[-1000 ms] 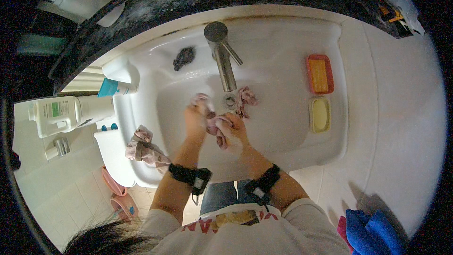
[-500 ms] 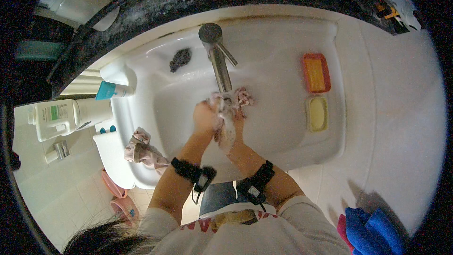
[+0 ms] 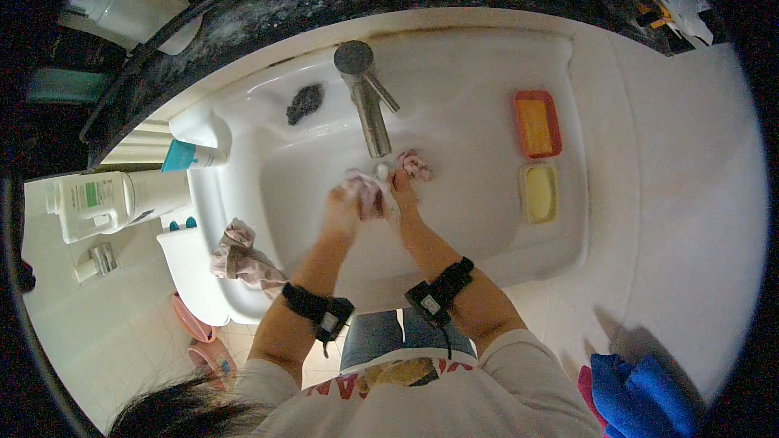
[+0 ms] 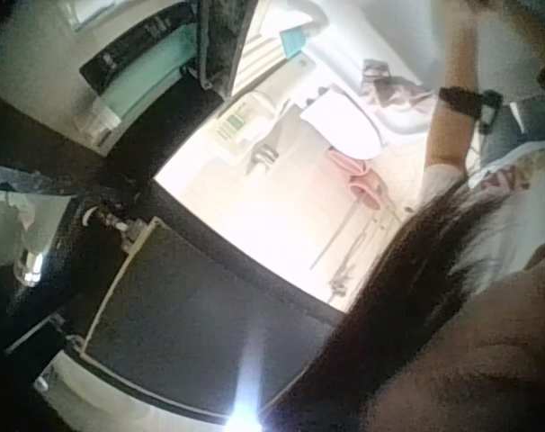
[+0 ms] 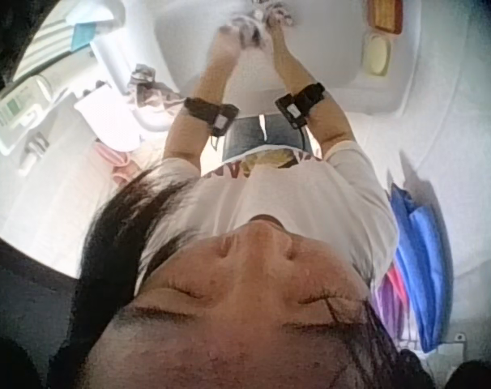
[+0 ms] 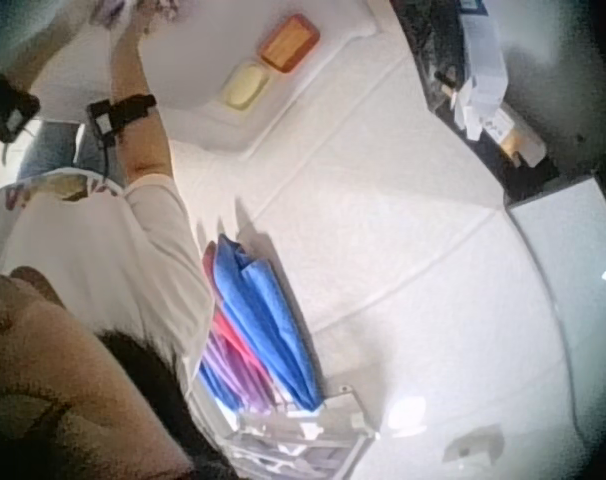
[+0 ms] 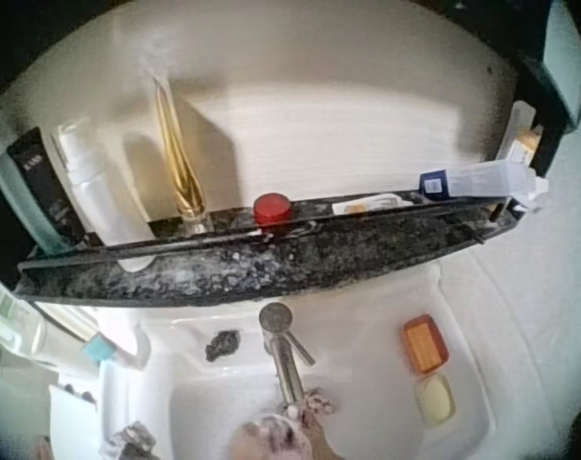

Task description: The person washes a small piece of cloth by hand in a bathroom sink. They wet the cloth, apply soap, scrub it, rinse it under running water, and wring it out.

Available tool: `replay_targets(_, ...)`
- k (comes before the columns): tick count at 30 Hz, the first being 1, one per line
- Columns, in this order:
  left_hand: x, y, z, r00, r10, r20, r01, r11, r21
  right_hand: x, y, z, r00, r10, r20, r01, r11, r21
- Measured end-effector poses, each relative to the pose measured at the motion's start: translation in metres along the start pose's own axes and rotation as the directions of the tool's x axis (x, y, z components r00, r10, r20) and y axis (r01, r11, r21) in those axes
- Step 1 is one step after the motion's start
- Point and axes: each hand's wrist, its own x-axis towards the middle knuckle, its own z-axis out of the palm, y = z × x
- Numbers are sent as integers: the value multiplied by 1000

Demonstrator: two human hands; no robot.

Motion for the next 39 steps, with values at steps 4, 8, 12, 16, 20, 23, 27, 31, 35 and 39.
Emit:
replay_targets(4, 0, 16, -24, 972, 80, 220, 6, 932, -362, -8, -12, -13, 780, -520, 350, 579, 385, -719)
replay_targets(8, 0, 21, -28, 882, -18, 470, 231, 887, -400, -23, -31, -2, 650, -572, 500, 741, 332, -584)
replay_targets(12, 0, 20, -25, 930, 366, 39, -344, 825, 447, -30, -44, 8, 895, -318, 314, 447, 666, -597)
replay_targets(16, 1, 15, -25, 921, 223, 319, -233, 972, -7, -38, -47, 12, 914, -270, 302, 353, 897, -267)
replay_targets(20, -4, 17, -16, 963, 122, 240, 8, 879, -476, -46, -39, 13, 940, -269, 209, 282, 959, -36)
replay_targets(23, -16, 28, 0, 993, 25, 111, 3, 971, -240, -45, -20, 16, 992, -58, 111, 68, 994, -90)
replay_targets(27, -36, 35, 24, 737, 673, 65, -579, 578, 575, -36, 2, 21, 972, -86, 219, -13, 909, 417)
replay_targets(31, -27, 37, 25, 963, 270, 24, -238, 798, 554, -33, 5, 24, 984, -77, 159, -18, 851, 524)
replay_targets(35, -21, 39, 26, 710, 703, 36, -395, 356, 847, -30, 3, 25, 981, -186, -49, 191, 927, 324)
replay_targets(39, -27, 45, 25, 994, 104, -38, -69, 850, 522, -25, 5, 23, 975, -127, 181, 21, 868, 496)
